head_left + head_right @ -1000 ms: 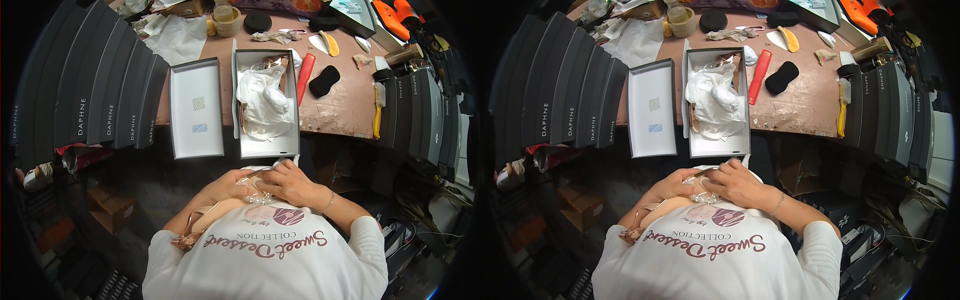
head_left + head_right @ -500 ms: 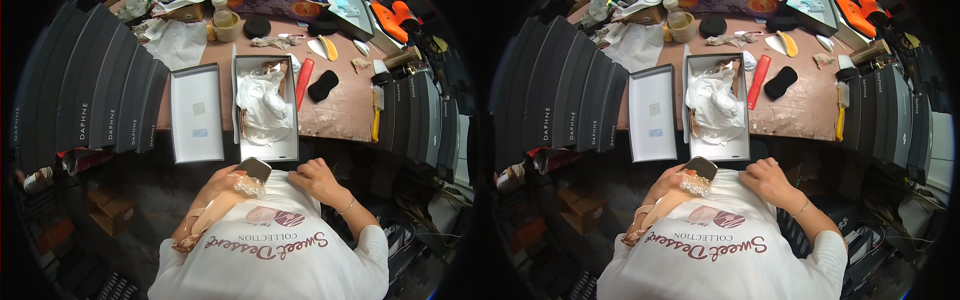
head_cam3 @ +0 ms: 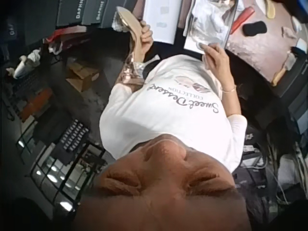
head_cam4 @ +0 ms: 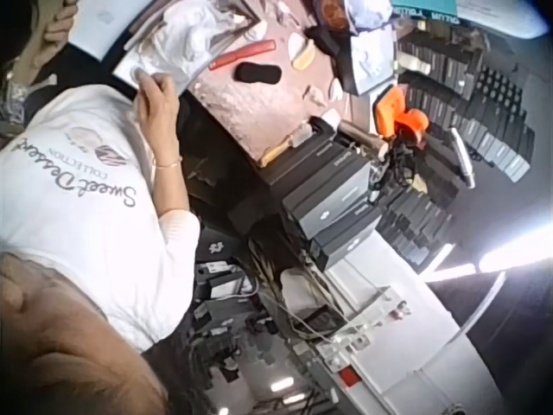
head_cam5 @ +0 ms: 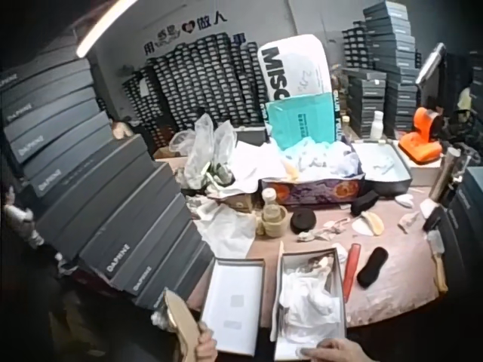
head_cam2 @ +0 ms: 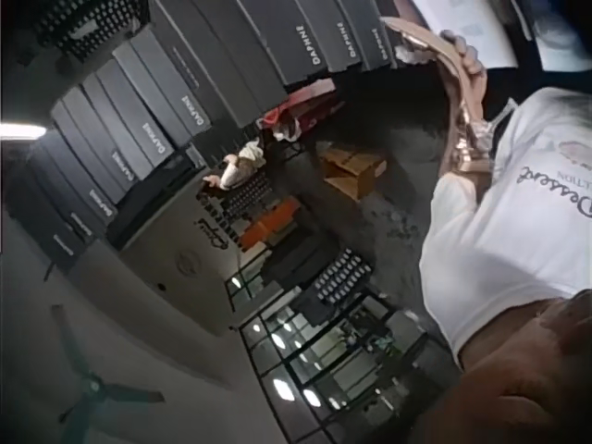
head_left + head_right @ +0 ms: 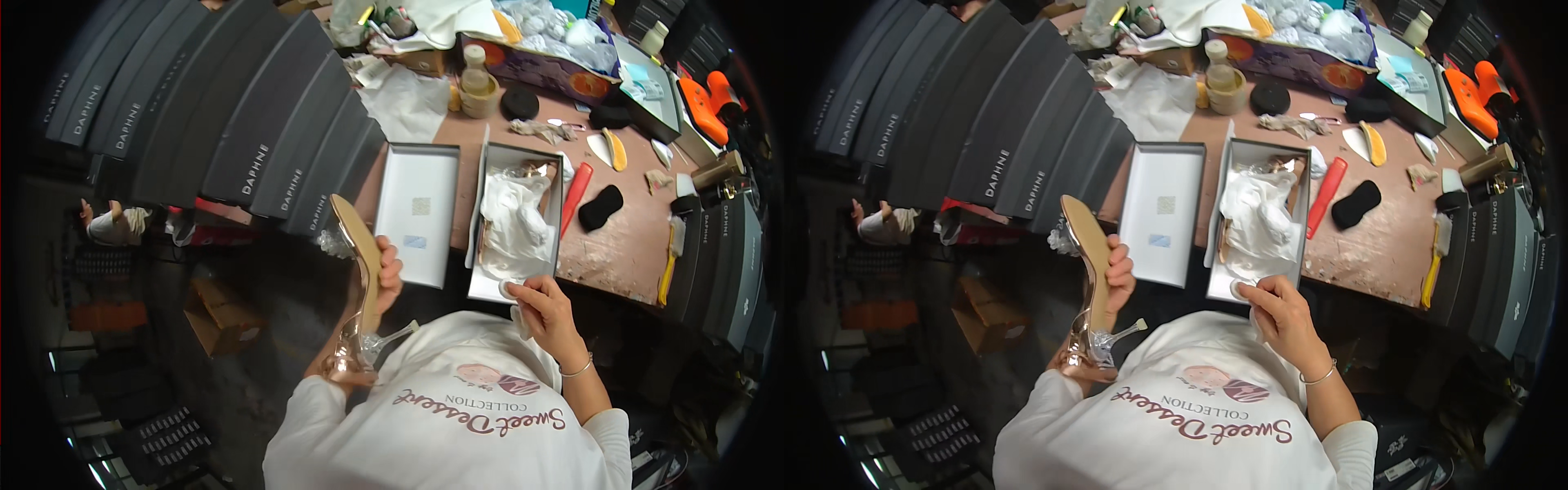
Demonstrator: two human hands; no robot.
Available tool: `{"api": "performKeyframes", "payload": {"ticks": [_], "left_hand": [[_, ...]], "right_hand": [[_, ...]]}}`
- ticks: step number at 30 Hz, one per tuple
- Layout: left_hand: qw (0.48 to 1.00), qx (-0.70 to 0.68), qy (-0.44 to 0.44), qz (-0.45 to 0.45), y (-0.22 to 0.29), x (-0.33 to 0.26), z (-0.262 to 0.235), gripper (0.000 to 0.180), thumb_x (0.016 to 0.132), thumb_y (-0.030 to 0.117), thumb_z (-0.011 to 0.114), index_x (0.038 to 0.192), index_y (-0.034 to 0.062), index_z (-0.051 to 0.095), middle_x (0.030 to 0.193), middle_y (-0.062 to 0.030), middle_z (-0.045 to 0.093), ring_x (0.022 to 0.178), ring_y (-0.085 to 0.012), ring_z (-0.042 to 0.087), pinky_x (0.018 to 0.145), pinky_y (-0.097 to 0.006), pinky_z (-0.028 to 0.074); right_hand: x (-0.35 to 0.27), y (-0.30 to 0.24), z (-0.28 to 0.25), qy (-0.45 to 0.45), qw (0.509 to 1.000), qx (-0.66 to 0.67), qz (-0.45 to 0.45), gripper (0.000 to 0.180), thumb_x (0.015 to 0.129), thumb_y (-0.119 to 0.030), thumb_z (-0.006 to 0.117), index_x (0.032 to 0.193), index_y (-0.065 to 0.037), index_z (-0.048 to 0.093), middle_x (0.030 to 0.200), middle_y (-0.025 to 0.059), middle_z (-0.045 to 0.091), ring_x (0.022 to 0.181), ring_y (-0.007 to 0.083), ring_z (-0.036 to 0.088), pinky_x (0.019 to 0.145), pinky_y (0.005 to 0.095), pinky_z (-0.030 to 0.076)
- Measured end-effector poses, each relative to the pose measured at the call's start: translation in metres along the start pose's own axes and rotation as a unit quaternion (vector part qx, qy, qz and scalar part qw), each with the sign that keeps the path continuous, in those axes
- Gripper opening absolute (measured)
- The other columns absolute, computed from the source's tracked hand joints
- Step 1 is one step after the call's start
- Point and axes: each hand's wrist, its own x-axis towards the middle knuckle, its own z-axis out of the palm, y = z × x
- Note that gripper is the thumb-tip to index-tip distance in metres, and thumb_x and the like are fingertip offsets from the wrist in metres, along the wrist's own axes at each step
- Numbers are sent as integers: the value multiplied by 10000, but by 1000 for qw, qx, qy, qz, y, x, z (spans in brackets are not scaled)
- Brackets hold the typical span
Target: Inspecting, wiping, and packing a pair of women's dress shoes into a shoebox.
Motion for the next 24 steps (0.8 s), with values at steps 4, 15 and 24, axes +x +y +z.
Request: {"api": "performKeyframes", "payload": {"ticks": [4,15,24], "left_hand": [[970,-126,-130,-161,-40,24,14,484,1002,397,443,1182,-53,450,794,-156,547,523,-188,551,427,-249,390],[936,-111,-173,-286,-70,34,18,459,985,391,483,1120,-47,464,752,-167,586,432,-138,531,341,-214,371],[787,588,79,-168,-87,-2,-32,524,995,368,488,1353,-6,405,1132,-125,600,972,-222,635,832,-323,520]], "right_hand": [[13,-17,11,8,1000,12,-14,374,784,71,635,1125,-77,679,917,89,557,780,222,587,695,299,489],[-2,-9,17,33,999,27,15,343,801,69,635,1115,-60,683,903,93,569,777,204,584,693,287,482],[32,0,21,116,672,680,271,281,942,-152,609,1185,-12,588,881,64,579,779,154,520,656,298,473]]}}
